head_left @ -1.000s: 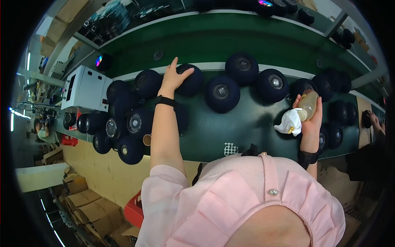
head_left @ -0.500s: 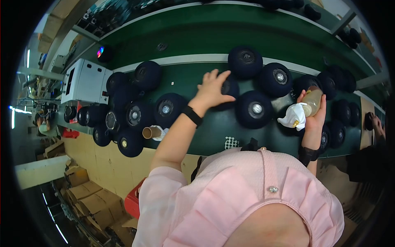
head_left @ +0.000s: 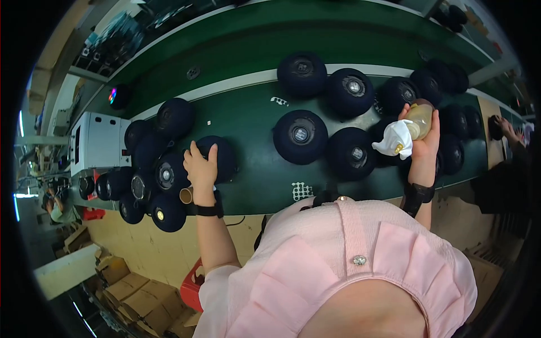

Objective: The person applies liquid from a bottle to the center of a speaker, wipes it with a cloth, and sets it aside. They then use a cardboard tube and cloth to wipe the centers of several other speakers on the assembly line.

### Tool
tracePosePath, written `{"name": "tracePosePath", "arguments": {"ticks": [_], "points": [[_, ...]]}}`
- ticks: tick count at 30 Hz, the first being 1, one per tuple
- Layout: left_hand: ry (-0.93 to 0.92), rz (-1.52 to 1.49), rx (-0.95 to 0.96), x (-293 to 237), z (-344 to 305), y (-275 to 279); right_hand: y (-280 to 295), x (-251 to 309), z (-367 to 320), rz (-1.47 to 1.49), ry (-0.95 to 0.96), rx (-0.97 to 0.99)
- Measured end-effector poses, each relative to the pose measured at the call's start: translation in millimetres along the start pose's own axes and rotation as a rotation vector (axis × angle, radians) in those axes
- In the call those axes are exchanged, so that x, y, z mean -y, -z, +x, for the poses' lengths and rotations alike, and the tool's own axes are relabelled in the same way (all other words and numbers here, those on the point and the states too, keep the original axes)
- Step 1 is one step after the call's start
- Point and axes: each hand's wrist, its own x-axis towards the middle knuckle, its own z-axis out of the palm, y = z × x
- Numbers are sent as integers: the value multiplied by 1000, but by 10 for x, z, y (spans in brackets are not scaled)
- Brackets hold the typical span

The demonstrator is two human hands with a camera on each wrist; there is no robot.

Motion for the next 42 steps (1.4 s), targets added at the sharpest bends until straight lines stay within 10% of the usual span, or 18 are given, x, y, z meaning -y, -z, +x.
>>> {"name": "tracePosePath", "arguments": {"ticks": [13, 20, 24, 26, 29, 34, 38, 42], "points": [[-525, -440, -135, -1071, 373, -538, 80, 14, -49, -51, 6, 3], [-352, -276, -758, -197, -383, 233, 309, 318, -74, -9, 21, 61], [123, 23, -710, 702, -798, 46, 345, 347, -21, -13, 35, 53], [451, -645, -552, 1145, -763, -274, 284, 257, -13, -70, 6, 91], [193, -1058, -404, 1129, -643, -396, 93, 104, -82, -15, -28, 45], [217, -862, -488, 591, -501, -92, -28, 111, -219, -22, -27, 42], [29, -1528, -196, -284, -277, 380, -9, 131, -267, -34, 39, 35], [-318, -1322, -59, -662, 156, 215, 47, 131, -289, 9, 41, -1]]}}
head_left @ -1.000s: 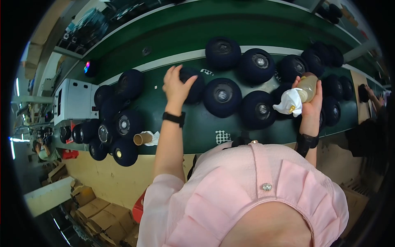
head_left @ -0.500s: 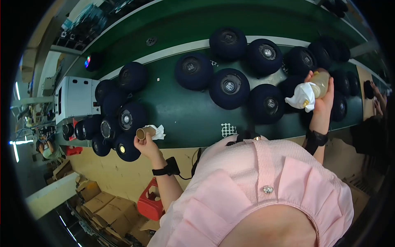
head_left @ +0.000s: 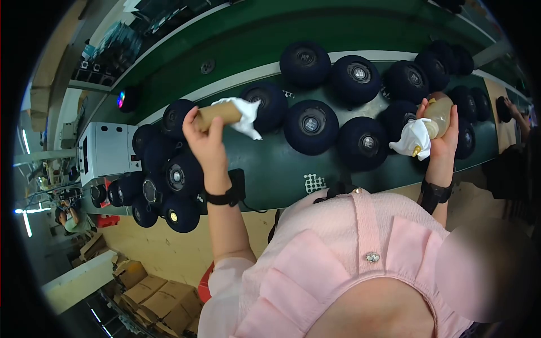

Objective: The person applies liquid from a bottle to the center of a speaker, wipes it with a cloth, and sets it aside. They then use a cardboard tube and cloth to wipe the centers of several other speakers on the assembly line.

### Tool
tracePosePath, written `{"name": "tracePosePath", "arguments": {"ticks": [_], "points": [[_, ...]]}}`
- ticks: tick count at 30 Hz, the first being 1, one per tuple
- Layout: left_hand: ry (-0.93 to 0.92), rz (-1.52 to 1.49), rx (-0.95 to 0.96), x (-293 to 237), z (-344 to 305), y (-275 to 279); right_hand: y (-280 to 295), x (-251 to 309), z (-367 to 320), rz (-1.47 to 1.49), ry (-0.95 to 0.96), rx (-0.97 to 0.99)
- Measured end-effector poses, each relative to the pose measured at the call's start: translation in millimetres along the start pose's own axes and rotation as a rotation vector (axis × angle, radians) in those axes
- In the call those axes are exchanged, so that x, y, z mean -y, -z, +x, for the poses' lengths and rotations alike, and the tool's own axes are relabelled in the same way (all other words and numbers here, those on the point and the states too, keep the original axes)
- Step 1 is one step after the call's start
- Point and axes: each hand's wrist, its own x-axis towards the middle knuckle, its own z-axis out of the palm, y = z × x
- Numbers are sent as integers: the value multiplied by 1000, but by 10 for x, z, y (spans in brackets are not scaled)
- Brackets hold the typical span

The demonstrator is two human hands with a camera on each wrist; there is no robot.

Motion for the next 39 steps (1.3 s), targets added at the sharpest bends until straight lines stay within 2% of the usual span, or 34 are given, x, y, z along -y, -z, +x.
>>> {"name": "tracePosePath", "arguments": {"ticks": [2, 4, 5, 6, 8, 15, 19, 21, 28, 32, 34, 37, 38, 39], "points": [[-187, 158, 122, 132, 122, -181, 44, 21, -18, 14, 3, -5], [-100, 326, 172, 122, 176, -291, 111, 71, -30, -2, 15, -5], [-185, 451, 174, 131, 204, -340, 130, 87, -33, 3, 20, -5], [-187, 451, 180, 129, 232, -374, 151, 98, -38, 9, 48, -4], [-296, 635, 288, 85, 277, -429, 195, 117, -30, 18, 77, -10], [-268, 806, 448, 124, 366, -556, 237, 99, 18, 28, 48, -24], [-311, 858, 462, 134, 371, -579, 197, 57, 25, 14, 18, 6], [-157, 838, 478, 89, 406, -590, 190, 53, 44, 6, 8, 14], [-134, 976, 516, 11, 417, -685, 212, -37, 101, 43, -49, -5], [-162, 934, 507, 80, 411, -598, 190, -16, 101, 42, -27, 22], [-188, 909, 506, 41, 428, -629, 124, 20, 70, 88, 25, -27], [-213, 875, 319, -249, 479, -861, 131, 141, 13, 75, 102, -19], [-320, 843, 304, -364, 536, -1000, 145, 158, -11, 88, 113, -19], [-352, 811, 321, -382, 615, -1145, 157, 181, -41, 95, 120, -5]]}}
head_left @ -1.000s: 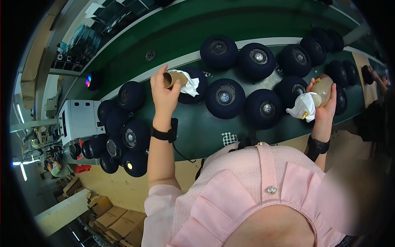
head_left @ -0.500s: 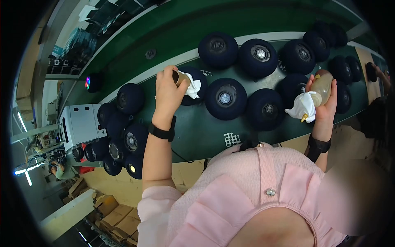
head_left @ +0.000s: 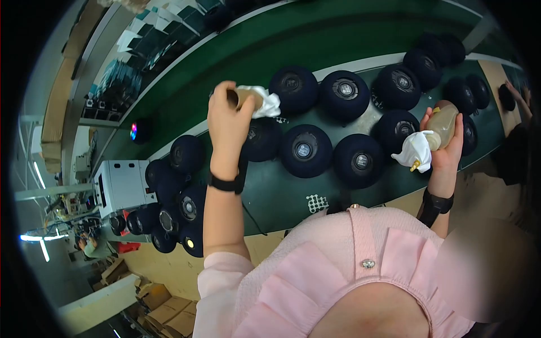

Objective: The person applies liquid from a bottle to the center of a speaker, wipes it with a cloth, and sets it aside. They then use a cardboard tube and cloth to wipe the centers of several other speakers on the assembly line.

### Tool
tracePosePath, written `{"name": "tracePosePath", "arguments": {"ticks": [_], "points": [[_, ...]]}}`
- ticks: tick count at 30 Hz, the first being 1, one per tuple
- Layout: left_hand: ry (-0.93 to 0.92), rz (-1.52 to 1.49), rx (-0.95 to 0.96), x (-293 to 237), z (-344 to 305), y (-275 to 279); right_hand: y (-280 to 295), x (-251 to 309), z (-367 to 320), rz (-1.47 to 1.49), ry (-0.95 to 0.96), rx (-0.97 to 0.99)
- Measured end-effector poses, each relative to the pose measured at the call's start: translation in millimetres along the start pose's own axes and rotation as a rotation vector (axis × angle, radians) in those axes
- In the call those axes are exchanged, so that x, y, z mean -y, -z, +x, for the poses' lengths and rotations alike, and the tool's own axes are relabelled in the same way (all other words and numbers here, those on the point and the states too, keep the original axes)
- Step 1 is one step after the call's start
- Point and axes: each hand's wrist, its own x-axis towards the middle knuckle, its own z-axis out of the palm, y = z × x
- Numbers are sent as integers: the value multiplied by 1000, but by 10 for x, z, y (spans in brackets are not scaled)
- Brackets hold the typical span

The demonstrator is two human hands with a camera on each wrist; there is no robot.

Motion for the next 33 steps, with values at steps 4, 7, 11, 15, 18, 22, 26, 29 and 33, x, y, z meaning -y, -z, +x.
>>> {"name": "tracePosePath", "arguments": {"ticks": [4, 7, 11, 15, 18, 22, 26, 29, 33], "points": [[-67, -12, 126, -68, 457, -572, 137, 113, -16, -31, 53, -10], [-66, 5, 209, -30, 543, -931, 195, 168, -44, -12, 100, -91], [-53, 13, 262, -47, 507, -1054, 223, 240, -65, -4, 129, -109], [-81, 42, 317, -56, 502, -1078, 292, 300, -39, -10, 80, -99], [-18, 14, 327, -103, 535, -1047, 293, 267, 21, 14, 75, -137], [-66, 25, 338, -116, 533, -1056, 251, 235, 57, 3, 80, -115], [-107, 48, 378, -110, 535, -1061, 136, 122, 59, 1, 96, -136], [-115, 77, 358, -138, 515, -1079, 176, 74, 93, -7, 62, -65], [-134, 86, 312, -88, 453, -1094, 129, 29, 64, 21, 21, -68]]}}
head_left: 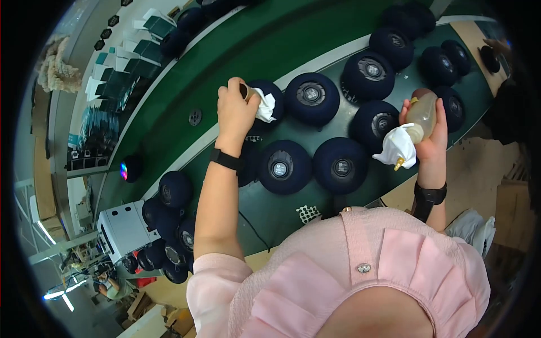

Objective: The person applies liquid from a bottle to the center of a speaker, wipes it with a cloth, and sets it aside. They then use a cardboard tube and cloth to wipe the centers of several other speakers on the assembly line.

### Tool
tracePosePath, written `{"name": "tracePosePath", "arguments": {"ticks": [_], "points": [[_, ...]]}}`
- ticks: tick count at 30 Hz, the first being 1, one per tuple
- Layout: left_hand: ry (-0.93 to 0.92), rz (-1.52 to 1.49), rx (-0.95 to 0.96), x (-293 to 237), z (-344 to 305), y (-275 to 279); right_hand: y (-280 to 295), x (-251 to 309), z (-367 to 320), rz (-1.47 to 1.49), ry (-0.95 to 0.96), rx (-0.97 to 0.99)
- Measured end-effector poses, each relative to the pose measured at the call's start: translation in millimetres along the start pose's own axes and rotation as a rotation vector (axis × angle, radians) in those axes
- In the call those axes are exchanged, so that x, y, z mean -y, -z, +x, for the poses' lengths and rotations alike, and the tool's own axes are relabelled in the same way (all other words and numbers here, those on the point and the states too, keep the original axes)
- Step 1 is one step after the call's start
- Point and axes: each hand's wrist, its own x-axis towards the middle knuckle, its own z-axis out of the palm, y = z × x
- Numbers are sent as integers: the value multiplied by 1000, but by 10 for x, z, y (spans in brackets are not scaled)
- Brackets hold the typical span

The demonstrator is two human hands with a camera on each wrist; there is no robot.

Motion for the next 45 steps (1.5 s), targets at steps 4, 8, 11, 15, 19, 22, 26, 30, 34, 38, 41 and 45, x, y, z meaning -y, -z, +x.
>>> {"name": "tracePosePath", "arguments": {"ticks": [4, 8, 11, 15, 19, 22, 26, 30, 34, 38, 41, 45], "points": [[-1, -124, -218, -336, -2, 137, -21, 153, -138, -19, 111, 25], [-161, -233, -65, -788, 31, -57, 152, 372, -199, -25, 130, 17], [-163, -214, 41, -949, 18, -291, 254, 433, -225, -6, 157, -13], [-193, -135, 142, -986, -17, -470, 410, 513, -264, 10, 149, 9], [-245, -65, 117, -996, 50, -510, 464, 508, -250, -7, 173, -10], [-236, -68, 122, -985, 54, -564, 462, 478, -248, 14, 140, -46], [-223, -85, 77, -957, 36, -571, 495, 446, -289, -6, 106, 0], [-271, -150, 40, -1008, -180, -293, 437, 549, -387, 43, 68, 63], [-327, -325, 100, -1268, -997, 131, 454, 644, -461, -49, 184, 76], [-297, -366, 259, -1316, -1463, -23, 448, 607, -459, -14, 224, -29], [-324, -298, 255, -1320, -1470, -138, 541, 591, -463, 15, 151, 13], [-348, -247, 294, -1409, -1451, -205, 627, 635, -519, -25, 144, 44]]}}
